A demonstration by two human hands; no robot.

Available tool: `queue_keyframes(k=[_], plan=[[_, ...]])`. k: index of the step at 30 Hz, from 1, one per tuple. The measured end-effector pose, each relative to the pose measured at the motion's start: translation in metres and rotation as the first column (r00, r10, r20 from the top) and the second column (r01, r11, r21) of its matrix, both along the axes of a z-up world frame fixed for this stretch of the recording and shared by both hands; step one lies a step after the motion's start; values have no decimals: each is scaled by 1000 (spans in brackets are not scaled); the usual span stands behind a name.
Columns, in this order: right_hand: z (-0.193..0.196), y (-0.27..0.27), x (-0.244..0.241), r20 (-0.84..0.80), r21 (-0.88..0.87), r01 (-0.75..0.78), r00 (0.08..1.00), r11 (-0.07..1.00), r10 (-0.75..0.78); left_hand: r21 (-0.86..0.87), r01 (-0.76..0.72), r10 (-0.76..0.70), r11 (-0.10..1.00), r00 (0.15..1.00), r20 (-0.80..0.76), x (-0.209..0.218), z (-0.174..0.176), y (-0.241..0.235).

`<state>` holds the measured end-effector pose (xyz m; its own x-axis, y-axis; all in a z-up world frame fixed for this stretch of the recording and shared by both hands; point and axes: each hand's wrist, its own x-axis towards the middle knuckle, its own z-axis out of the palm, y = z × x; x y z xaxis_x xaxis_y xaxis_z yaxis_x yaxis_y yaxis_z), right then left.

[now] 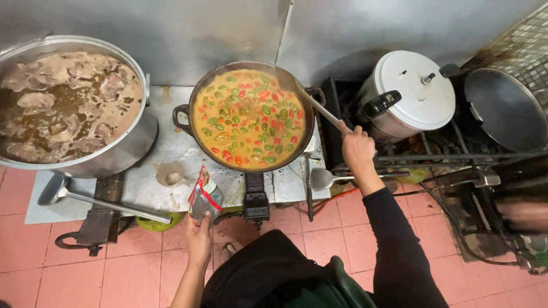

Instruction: Selecting various seasoning packets from a storage area and adding them to a cooking pot of vegetables.

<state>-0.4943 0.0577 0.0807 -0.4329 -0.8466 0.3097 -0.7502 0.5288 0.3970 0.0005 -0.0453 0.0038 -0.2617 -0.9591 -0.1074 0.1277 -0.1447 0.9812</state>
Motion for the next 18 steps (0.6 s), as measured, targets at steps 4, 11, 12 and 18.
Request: queue_keyframes(k=[4,11,12,18], plan=[[-5,-35,-47,23,15,25,999,1000,-25,45,-43,45,998,998,-44,-11,-10,0],[-2,-118,-96,316,151,-26,949,988,-23,137,-207,206,969,978,26,-53,-25,15],[-3,-131,-103,342,162,-44,940,986,-14,298,-230,238,926,971,10,-60,-31,19],[-20,-202,-125,360,139,-168,927,976,108,72,-326,325,943,945,24,-98,1,36]])
